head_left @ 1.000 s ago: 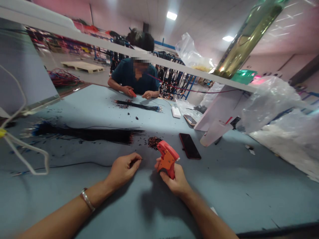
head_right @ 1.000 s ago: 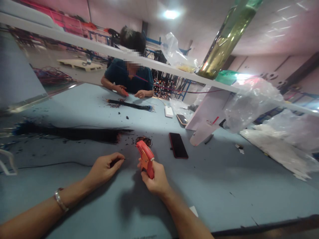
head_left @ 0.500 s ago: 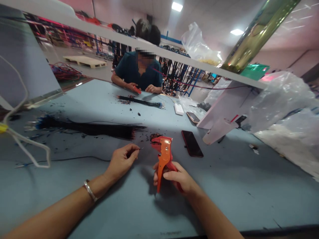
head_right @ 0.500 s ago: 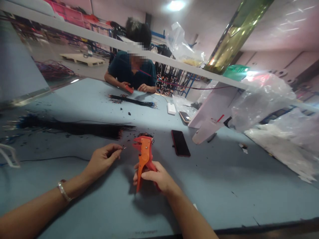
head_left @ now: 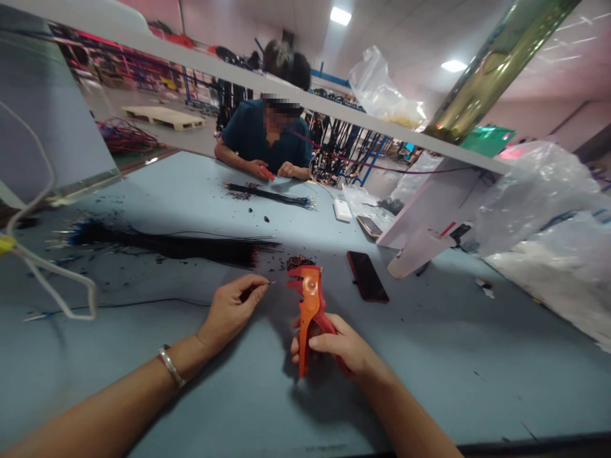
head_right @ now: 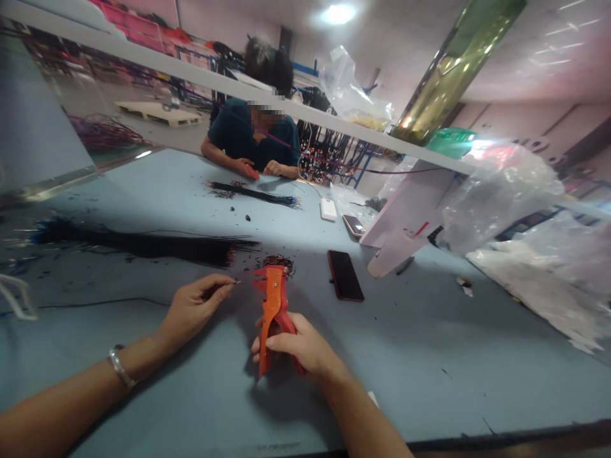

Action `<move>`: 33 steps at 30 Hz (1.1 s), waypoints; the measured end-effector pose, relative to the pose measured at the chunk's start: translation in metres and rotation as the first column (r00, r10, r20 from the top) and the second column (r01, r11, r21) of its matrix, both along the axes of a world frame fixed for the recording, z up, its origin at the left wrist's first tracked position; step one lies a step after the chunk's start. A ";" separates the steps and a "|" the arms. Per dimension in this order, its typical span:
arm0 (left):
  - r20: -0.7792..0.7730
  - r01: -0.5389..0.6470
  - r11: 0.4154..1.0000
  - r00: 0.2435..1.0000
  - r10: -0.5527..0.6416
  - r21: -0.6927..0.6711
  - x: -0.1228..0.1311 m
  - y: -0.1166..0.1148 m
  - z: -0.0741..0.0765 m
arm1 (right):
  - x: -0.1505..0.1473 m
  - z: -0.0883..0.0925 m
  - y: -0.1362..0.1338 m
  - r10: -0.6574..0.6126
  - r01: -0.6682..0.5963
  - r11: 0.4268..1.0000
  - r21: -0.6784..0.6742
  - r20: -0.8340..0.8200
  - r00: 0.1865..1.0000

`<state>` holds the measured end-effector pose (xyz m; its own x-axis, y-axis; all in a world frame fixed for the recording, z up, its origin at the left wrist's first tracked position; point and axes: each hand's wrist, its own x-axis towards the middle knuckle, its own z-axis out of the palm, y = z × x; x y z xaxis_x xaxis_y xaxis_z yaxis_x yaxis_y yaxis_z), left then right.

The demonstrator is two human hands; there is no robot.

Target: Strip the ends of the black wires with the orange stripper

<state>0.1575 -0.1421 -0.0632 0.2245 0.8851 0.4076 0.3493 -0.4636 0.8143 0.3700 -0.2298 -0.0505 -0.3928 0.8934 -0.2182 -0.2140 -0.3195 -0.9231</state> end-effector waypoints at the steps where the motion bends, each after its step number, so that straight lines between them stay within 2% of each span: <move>1: -0.013 0.004 1.000 1.000 -0.004 -0.009 0.000 -0.001 0.000 | 0.000 0.001 0.000 -0.015 0.013 0.999 0.034 0.049 0.999; 4: -0.078 0.002 0.999 0.997 -0.004 -0.034 0.000 -0.003 0.001 | 0.001 0.009 -0.002 -0.112 0.055 0.977 0.206 0.274 0.955; 7: -0.104 -0.005 0.997 0.995 -0.003 -0.075 0.002 -0.005 0.004 | 0.000 0.018 -0.003 -0.292 0.063 0.908 0.415 0.517 0.805; 9: -0.093 -0.005 0.994 0.996 -0.006 -0.112 0.005 -0.005 0.007 | -0.001 0.020 -0.003 -0.394 0.046 0.857 0.513 0.596 0.700; 12: -0.082 -0.006 0.980 0.997 -0.011 -0.199 0.014 -0.002 0.013 | 0.002 0.013 0.002 -0.514 0.022 0.782 0.623 0.623 0.589; 16: -0.029 0.038 0.947 0.998 -0.050 -0.318 0.032 0.003 0.017 | 0.010 -0.002 0.013 -0.764 -0.074 0.576 0.814 0.568 0.306; 18: 0.063 0.107 0.930 0.994 -0.090 -0.351 0.041 0.003 0.017 | 0.013 -0.007 0.017 -0.817 -0.150 0.508 0.848 0.530 0.226; 21: 0.250 0.223 0.909 0.958 -0.138 -0.353 0.052 -0.001 0.016 | 0.013 -0.009 0.020 -0.840 -0.233 0.456 0.859 0.501 0.207; 24: 0.351 0.259 0.900 0.927 -0.130 -0.350 0.057 -0.006 0.014 | 0.010 -0.009 0.020 -0.852 -0.282 0.428 0.859 0.487 0.190; 28: 0.332 0.228 0.914 0.937 -0.111 -0.337 0.055 -0.009 0.012 | 0.007 -0.011 0.020 -0.837 -0.313 0.451 0.836 0.517 0.176; 33: 0.351 0.255 0.906 0.927 -0.131 -0.337 0.052 -0.007 0.010 | 0.006 -0.014 0.021 -0.825 -0.307 0.476 0.824 0.539 0.170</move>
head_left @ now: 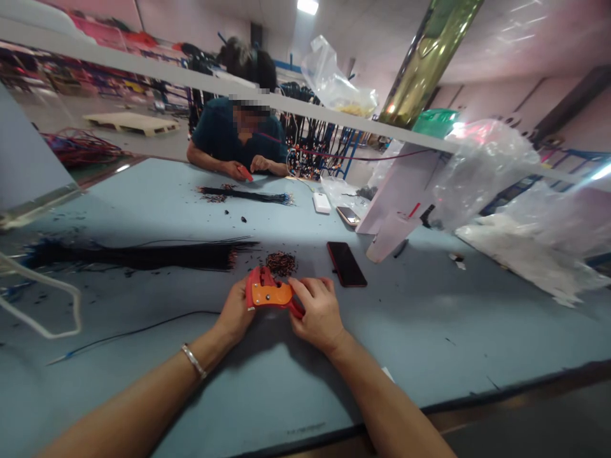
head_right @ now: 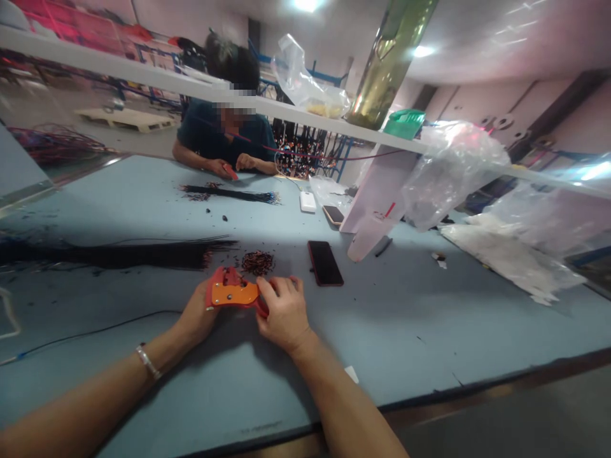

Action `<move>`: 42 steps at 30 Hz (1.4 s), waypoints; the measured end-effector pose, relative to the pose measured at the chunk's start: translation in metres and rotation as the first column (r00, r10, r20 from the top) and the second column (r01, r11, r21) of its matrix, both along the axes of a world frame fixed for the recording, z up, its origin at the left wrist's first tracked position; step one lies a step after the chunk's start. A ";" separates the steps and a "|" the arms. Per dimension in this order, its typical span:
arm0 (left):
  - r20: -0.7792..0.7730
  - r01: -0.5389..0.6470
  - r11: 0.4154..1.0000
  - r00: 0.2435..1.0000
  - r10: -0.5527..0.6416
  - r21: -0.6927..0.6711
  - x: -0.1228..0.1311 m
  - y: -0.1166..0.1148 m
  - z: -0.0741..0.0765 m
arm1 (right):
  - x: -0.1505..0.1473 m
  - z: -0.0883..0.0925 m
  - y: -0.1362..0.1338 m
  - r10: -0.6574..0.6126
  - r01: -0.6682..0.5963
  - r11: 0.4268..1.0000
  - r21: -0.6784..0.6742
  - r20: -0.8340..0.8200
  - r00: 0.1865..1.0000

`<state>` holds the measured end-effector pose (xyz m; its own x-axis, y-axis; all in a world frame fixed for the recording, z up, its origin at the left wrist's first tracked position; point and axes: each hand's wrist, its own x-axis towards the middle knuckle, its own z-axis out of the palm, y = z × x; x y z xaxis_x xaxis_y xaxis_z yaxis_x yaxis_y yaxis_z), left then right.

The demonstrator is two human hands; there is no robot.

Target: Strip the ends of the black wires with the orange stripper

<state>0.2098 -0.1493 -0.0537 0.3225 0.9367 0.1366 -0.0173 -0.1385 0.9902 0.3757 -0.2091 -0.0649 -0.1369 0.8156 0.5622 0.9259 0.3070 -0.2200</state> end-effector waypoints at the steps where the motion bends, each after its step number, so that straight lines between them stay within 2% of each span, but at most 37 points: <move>1: -0.009 -0.008 1.000 1.000 0.008 -0.002 0.000 0.000 -0.001 | 0.000 -0.001 0.001 -0.005 0.005 1.000 -0.008 -0.002 1.000; 4: -0.043 -0.017 1.000 0.999 0.017 0.008 0.001 0.001 -0.001 | 0.002 -0.003 0.002 -0.021 0.021 0.999 -0.025 -0.012 1.000; 16: -0.030 0.071 0.997 0.997 -0.072 -0.034 0.001 0.001 0.004 | 0.004 -0.005 0.007 -0.027 0.026 0.999 -0.037 -0.011 1.000; 25: -0.039 0.030 0.999 0.999 -0.031 -0.018 0.003 0.005 -0.003 | 0.001 -0.004 0.013 -0.051 0.052 0.994 -0.095 0.007 0.999; 35: -0.076 0.014 0.997 0.997 -0.020 -0.078 0.007 0.006 0.006 | 0.000 -0.003 0.017 -0.111 0.121 0.986 -0.114 0.085 0.990; 42: -0.061 0.008 0.995 0.998 -0.015 -0.102 0.008 0.008 0.003 | 0.003 -0.003 0.019 -0.111 0.121 0.987 -0.108 0.094 0.989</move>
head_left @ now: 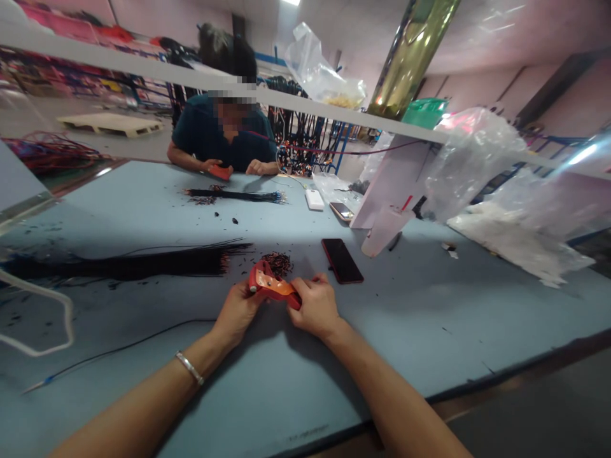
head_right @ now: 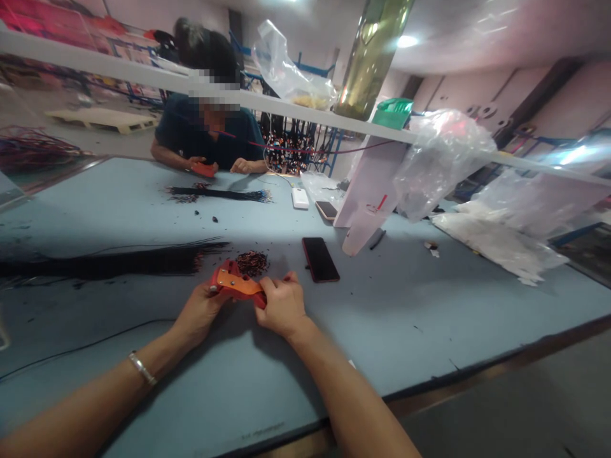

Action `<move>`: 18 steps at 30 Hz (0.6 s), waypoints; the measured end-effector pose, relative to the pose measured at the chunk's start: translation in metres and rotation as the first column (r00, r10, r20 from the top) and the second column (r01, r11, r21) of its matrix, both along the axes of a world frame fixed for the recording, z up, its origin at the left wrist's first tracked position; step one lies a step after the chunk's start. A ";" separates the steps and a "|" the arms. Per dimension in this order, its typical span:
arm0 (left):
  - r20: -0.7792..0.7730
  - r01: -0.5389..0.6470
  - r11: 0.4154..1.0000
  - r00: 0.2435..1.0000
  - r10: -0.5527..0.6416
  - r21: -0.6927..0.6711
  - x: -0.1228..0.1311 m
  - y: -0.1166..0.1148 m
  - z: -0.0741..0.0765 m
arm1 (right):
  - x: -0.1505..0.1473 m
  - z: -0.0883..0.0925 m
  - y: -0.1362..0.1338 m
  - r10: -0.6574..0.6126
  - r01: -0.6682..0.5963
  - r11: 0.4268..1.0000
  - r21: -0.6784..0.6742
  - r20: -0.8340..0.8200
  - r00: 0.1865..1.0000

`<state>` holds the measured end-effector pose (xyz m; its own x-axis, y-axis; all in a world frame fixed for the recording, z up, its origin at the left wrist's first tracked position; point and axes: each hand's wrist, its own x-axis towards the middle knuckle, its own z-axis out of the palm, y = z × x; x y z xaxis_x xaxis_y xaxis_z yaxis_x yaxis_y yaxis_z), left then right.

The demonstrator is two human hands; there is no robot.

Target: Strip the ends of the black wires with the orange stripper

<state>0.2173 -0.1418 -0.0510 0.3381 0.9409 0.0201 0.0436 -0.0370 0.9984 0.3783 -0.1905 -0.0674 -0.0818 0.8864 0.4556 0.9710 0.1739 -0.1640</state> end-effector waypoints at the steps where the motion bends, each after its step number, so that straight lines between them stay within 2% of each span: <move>1: -0.003 -0.003 1.000 1.000 0.003 -0.004 0.000 0.000 -0.001 | 0.000 0.000 0.000 0.000 0.000 1.000 -0.001 0.002 1.000; 11: 0.004 -0.009 0.999 1.000 0.009 -0.045 0.002 0.003 0.001 | 0.002 0.000 0.002 -0.004 0.005 1.000 -0.023 0.042 0.999; 18: 0.019 -0.022 0.999 1.000 0.023 -0.038 0.001 0.007 -0.008 | 0.002 0.001 0.004 0.001 0.001 0.999 -0.036 0.055 0.998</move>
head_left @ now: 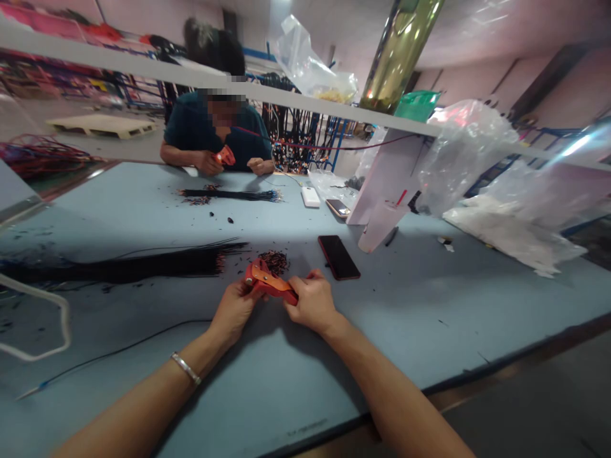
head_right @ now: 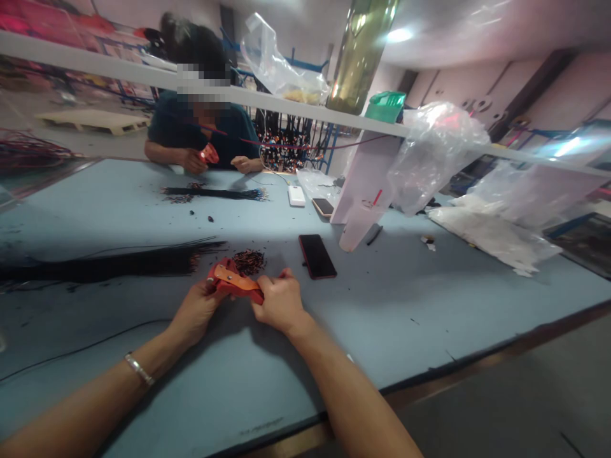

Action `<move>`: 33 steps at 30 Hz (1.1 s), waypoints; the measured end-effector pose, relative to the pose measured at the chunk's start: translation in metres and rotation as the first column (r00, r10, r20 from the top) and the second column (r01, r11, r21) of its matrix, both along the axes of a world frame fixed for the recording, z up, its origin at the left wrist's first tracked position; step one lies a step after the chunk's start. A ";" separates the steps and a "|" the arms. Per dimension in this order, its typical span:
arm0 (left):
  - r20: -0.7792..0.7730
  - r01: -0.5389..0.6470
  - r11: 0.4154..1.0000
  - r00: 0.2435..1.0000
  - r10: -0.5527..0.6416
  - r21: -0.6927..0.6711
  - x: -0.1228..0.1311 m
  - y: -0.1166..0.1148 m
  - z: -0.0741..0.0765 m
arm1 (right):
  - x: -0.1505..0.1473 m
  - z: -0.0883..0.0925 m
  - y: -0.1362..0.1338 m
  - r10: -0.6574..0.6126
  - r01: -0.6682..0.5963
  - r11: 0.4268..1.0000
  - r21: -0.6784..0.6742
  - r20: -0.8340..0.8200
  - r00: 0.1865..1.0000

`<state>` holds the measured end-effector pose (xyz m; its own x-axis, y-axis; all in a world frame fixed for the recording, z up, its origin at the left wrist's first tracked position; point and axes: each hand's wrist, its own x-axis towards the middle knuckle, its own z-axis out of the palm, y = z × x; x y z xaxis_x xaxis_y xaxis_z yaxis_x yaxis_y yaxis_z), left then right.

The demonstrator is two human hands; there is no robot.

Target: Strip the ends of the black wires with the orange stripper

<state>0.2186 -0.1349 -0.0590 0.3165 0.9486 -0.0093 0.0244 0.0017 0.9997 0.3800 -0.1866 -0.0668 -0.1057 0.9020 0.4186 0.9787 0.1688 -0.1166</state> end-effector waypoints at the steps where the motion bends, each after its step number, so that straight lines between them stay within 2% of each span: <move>1: 0.002 -0.001 1.000 1.000 0.001 0.006 0.000 0.000 -0.001 | 0.000 0.000 0.000 0.000 0.000 1.000 -0.002 0.001 1.000; 15: 0.036 -0.058 0.997 0.998 0.057 0.053 0.003 0.002 -0.004 | -0.002 0.003 0.003 -0.023 0.022 0.999 -0.039 -0.021 1.000; 18: -0.039 -0.100 0.989 0.994 0.104 0.108 0.003 0.001 -0.004 | -0.003 0.006 0.002 -0.046 0.045 0.999 -0.013 -0.117 0.992; 21: -0.121 -0.172 0.963 0.972 0.199 0.208 -0.001 -0.002 -0.002 | 0.001 0.008 0.001 -0.125 0.126 0.992 -0.020 -0.337 0.933; 23: -0.147 -0.227 0.936 0.951 0.273 0.269 -0.005 -0.004 0.000 | 0.007 0.008 0.001 -0.134 0.131 0.990 -0.045 -0.554 0.822; 24: -0.160 -0.241 0.927 0.942 0.295 0.289 -0.007 -0.005 0.001 | 0.011 0.006 0.002 -0.118 0.110 0.992 -0.053 -0.666 0.736; 27: -0.208 -0.220 0.925 0.934 0.291 0.311 -0.011 -0.007 0.003 | 0.021 0.000 0.003 -0.051 0.041 0.998 -0.038 -0.922 0.383; 29: -0.239 -0.180 0.932 0.935 0.261 0.315 -0.012 -0.008 0.003 | 0.025 -0.002 0.003 -0.031 0.038 0.999 -0.025 -0.986 0.163; 31: -0.266 -0.143 0.933 0.934 0.238 0.331 -0.011 -0.009 0.004 | 0.025 -0.002 0.002 -0.028 0.044 0.999 -0.027 -0.999 0.036; 33: -0.286 -0.113 0.928 0.932 0.224 0.356 -0.010 -0.010 0.005 | 0.022 -0.001 0.001 -0.034 0.039 0.999 -0.035 -0.999 -0.005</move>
<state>0.2089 -0.1444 -0.0542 0.1842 0.9535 0.2388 0.3677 -0.2921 0.8829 0.4020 -0.1854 -0.0674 0.4535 0.8882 0.0730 -0.1148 0.1394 -0.9836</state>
